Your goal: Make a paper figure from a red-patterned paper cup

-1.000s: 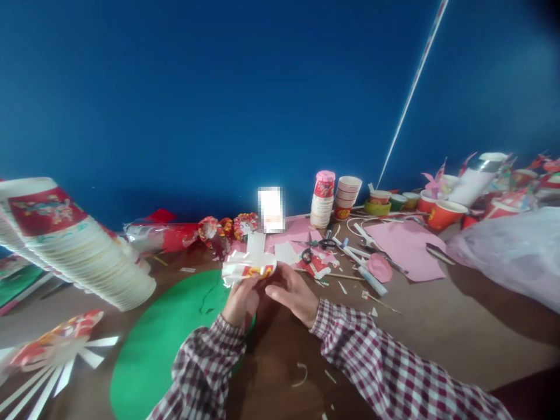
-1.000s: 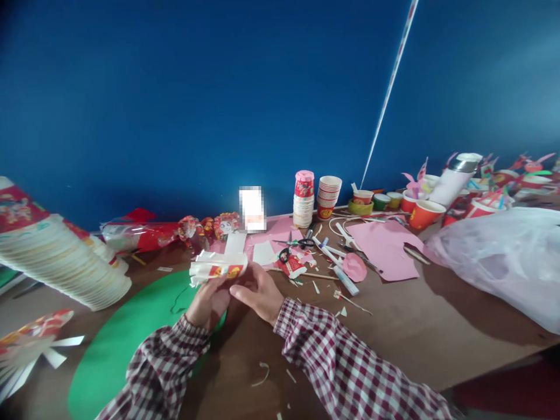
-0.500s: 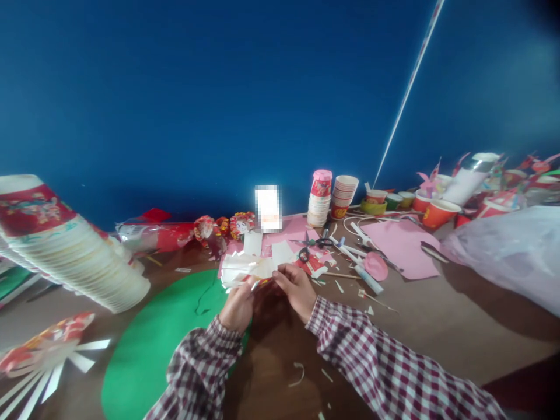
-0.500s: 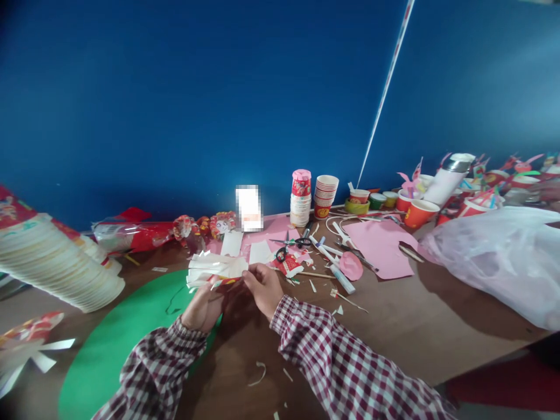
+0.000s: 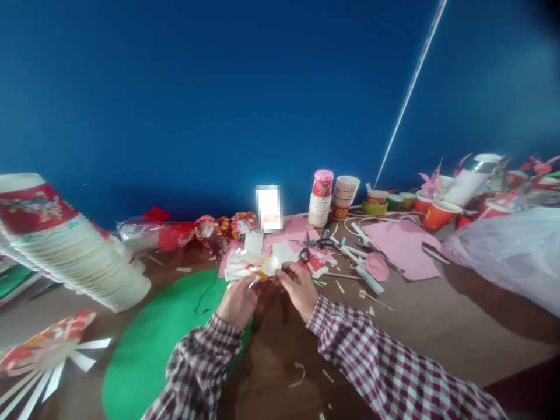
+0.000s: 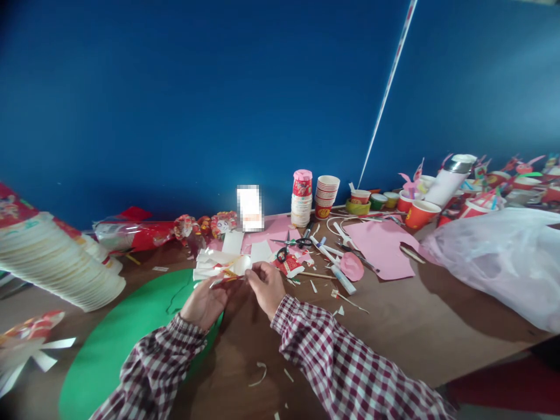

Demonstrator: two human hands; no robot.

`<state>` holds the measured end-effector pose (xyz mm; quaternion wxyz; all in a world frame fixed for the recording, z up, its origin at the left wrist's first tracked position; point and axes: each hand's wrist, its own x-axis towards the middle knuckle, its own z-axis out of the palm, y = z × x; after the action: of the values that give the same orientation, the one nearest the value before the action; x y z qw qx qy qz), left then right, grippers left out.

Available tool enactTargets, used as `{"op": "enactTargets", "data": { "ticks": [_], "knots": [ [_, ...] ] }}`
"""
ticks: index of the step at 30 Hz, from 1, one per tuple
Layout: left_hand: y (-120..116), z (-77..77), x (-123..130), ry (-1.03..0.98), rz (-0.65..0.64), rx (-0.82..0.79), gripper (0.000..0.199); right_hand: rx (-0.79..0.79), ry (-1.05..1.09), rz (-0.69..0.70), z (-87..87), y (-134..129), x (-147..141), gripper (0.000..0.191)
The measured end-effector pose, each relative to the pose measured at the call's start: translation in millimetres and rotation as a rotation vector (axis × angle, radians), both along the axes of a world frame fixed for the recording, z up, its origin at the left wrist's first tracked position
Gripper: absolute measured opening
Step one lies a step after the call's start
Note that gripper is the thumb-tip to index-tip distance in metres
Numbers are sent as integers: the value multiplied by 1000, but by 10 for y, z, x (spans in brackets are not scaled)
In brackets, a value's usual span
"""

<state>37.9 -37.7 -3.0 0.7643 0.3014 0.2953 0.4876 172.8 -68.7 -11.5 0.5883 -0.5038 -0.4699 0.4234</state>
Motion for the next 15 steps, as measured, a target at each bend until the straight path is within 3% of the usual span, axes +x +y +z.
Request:
{"op": "enactTargets", "data": {
  "ticks": [8,11,13,15],
  "knots": [
    [-86,-15,61,127,63,57,31,119,-187,-5,19,-60,-27,10],
    [-80,-16,69,162,132,19,36,162,-275,81,68,-92,-21,11],
    [-47,-21,45,166,131,-29,30,205,-369,177,136,-85,39,15],
    [-6,-13,6,138,129,-31,24,244,-489,188,223,-40,179,21]
  ]
}}
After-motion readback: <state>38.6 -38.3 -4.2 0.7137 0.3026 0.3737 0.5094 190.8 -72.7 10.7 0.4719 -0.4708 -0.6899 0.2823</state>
